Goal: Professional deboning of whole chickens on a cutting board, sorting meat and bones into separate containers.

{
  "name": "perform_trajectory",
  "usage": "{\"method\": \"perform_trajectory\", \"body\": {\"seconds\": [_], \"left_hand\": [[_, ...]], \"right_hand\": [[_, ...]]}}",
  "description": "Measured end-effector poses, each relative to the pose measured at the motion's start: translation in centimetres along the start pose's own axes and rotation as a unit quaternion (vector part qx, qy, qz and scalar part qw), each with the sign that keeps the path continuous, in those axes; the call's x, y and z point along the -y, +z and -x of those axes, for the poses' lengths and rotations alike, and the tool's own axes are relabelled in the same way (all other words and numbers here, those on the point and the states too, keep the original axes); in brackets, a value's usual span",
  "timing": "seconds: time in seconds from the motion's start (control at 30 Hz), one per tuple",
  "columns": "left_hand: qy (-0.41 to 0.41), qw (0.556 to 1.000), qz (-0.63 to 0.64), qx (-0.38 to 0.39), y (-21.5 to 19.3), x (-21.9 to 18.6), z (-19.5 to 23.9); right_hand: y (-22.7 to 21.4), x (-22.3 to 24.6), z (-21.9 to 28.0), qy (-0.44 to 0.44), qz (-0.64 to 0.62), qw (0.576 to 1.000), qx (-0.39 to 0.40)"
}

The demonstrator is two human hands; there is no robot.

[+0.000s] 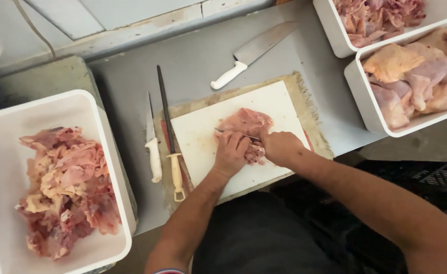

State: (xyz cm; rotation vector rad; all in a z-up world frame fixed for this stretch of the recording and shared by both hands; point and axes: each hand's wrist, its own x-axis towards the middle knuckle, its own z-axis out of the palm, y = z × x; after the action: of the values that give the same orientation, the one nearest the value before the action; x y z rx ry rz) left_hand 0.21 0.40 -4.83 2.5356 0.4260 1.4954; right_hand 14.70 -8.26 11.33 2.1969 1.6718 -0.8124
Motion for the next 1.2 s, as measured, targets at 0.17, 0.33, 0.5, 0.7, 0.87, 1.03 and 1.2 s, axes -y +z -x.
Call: {"method": "perform_trajectory", "body": {"seconds": [0.17,0.33,0.5,0.7,0.87,1.03,1.2], "left_hand": [[-0.153,0.976,0.156,-0.026,-4.2,-1.4,-4.1],[-0.342,0.895,0.273,-0.082,-5.8,-1.1,-5.3],[-0.403,0.87,0.28,-0.047,-6.4,-0.9,-4.9],[-0.41,0.873,0.262,-0.029,-6.4,-1.0,-5.2],[-0.49,0.771,0.382,-0.14,-9.4,1.1,-6.0],[-0.496,0.72,0.413,-0.256,-19.4,0.0,-15.2],[-0.48,0.794,0.266,-0.261,-23.8,-2.2,-14.1]], "right_hand": [[-0.1,-0.8,-1.4,0.008,0.062,0.998,0.015],[-2.4,0.6,-0.5,0.02,0.069,0.997,0.013],[-1.3,3.7,2.6,0.126,-0.388,0.913,-0.014],[2.6,8.0,1.0,0.127,-0.488,0.863,-0.017],[6.6,6.1,-1.6,0.175,-0.323,0.93,-0.022],[4.7,5.5,-0.2,0.176,-0.304,0.936,-0.02],[-0.9,7.8,5.1,0.131,-0.498,0.855,-0.066]]}}
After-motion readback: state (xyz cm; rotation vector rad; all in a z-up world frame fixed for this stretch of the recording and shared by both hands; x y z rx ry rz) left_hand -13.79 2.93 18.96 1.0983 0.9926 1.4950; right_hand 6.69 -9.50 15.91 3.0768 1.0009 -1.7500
